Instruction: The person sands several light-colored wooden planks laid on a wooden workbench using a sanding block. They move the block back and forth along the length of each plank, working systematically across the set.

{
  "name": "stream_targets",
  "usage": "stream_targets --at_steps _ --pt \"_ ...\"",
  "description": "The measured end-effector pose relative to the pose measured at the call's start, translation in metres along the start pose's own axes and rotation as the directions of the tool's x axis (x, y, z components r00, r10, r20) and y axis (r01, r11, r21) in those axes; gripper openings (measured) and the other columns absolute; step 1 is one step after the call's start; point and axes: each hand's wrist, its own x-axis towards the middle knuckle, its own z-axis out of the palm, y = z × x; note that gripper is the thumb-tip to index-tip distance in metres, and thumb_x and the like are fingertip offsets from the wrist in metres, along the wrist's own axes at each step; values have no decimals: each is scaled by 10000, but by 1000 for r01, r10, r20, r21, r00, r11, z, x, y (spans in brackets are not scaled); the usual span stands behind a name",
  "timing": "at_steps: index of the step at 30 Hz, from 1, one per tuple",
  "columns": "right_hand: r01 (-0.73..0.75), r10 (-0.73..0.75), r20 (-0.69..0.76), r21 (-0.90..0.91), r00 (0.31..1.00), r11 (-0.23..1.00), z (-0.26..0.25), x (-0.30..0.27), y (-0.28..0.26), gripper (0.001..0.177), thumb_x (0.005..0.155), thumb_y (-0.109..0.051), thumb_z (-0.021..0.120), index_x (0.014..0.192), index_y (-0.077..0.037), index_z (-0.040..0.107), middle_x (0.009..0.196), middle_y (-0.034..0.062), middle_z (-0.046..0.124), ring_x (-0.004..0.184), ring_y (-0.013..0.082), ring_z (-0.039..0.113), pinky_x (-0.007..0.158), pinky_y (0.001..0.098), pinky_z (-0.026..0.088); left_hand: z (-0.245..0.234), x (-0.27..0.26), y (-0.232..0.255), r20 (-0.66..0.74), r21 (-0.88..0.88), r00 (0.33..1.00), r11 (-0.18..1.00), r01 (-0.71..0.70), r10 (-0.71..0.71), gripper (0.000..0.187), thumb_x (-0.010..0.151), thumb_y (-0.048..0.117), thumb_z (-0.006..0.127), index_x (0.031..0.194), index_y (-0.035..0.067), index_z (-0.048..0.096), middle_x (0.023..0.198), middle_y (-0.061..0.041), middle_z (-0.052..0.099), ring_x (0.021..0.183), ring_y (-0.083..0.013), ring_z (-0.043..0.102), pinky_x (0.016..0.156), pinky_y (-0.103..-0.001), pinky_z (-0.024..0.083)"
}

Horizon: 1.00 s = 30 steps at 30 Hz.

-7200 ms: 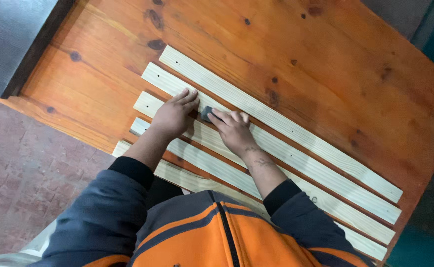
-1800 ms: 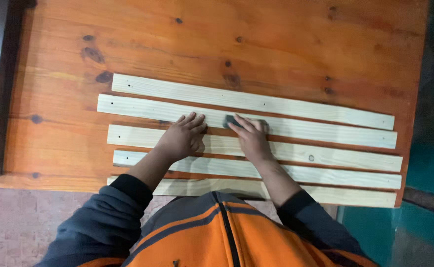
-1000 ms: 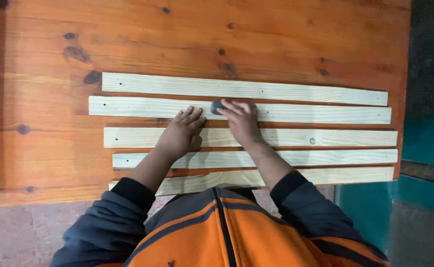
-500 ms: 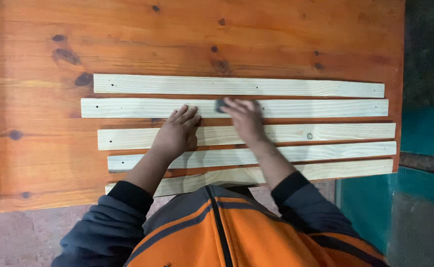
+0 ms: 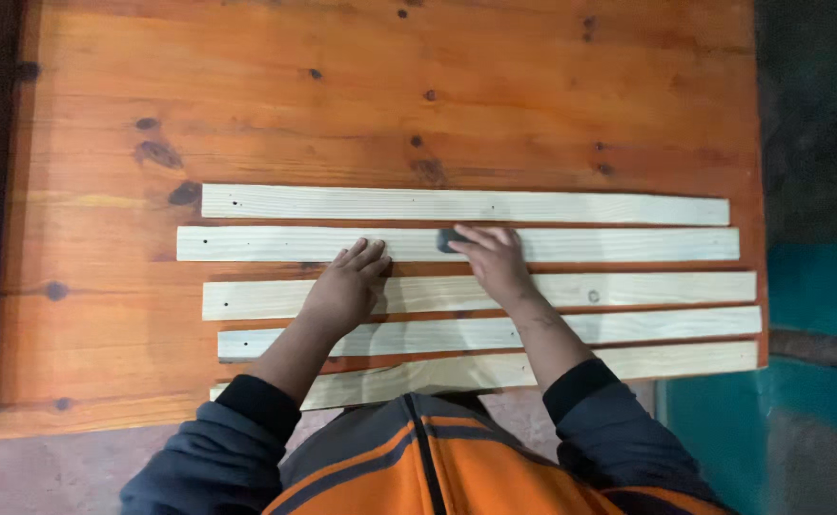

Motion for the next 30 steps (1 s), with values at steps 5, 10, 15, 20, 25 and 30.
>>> stream_targets --at_steps 5,10,15,20,25,30 --pt "37 -37 -7 68 999 997 1 2 7 394 966 -140 722 1224 -429 794 1512 -177 679 1357 219 634 1043 498 480 -1 5 3 -83 -42 996 999 -23 19 600 869 186 732 1467 216 694 1630 -50 572 1538 -355 500 1194 -534 509" --pt "-67 74 -15 270 997 960 -6 2 -26 389 1021 -30 654 1224 -298 850 1503 -6 716 1380 326 640 1105 521 513 -1 12 0 -81 -154 996 988 26 -38 528 908 251 708 1434 212 731 1619 -16 610 1550 -333 498 1247 -510 468" --pt "-144 146 5 195 989 970 -23 -13 -4 404 1045 -37 618 1285 -298 811 1549 -15 682 1418 340 609 1155 551 490 1 5 9 -179 -203 979 977 61 -98 434 957 277 711 1374 176 776 1557 -19 666 1504 -318 546 1228 -514 473" --pt "-174 177 1 184 984 967 1 -11 -17 374 1033 -63 650 1267 -308 808 1521 -29 694 1403 318 619 1171 533 474 5 -2 5 -239 -186 970 983 5 -50 477 906 267 720 1374 184 767 1549 -33 673 1497 -330 557 1223 -533 479" --pt "-186 204 -64 219 977 958 13 -15 -23 380 1039 -72 622 1254 -322 811 1543 -46 681 1415 311 602 1165 523 460 19 -4 8 -285 -188 958 982 -15 -40 524 918 216 667 1435 164 737 1580 -47 649 1522 -356 524 1250 -564 426" --pt "-266 263 44 219 964 939 7 -8 -19 333 1052 -97 612 1230 -305 801 1507 -41 695 1420 312 606 1142 555 457 5 12 35 -306 -135 951 987 -90 45 549 877 268 668 1419 212 735 1545 -51 672 1527 -353 517 1253 -617 378"
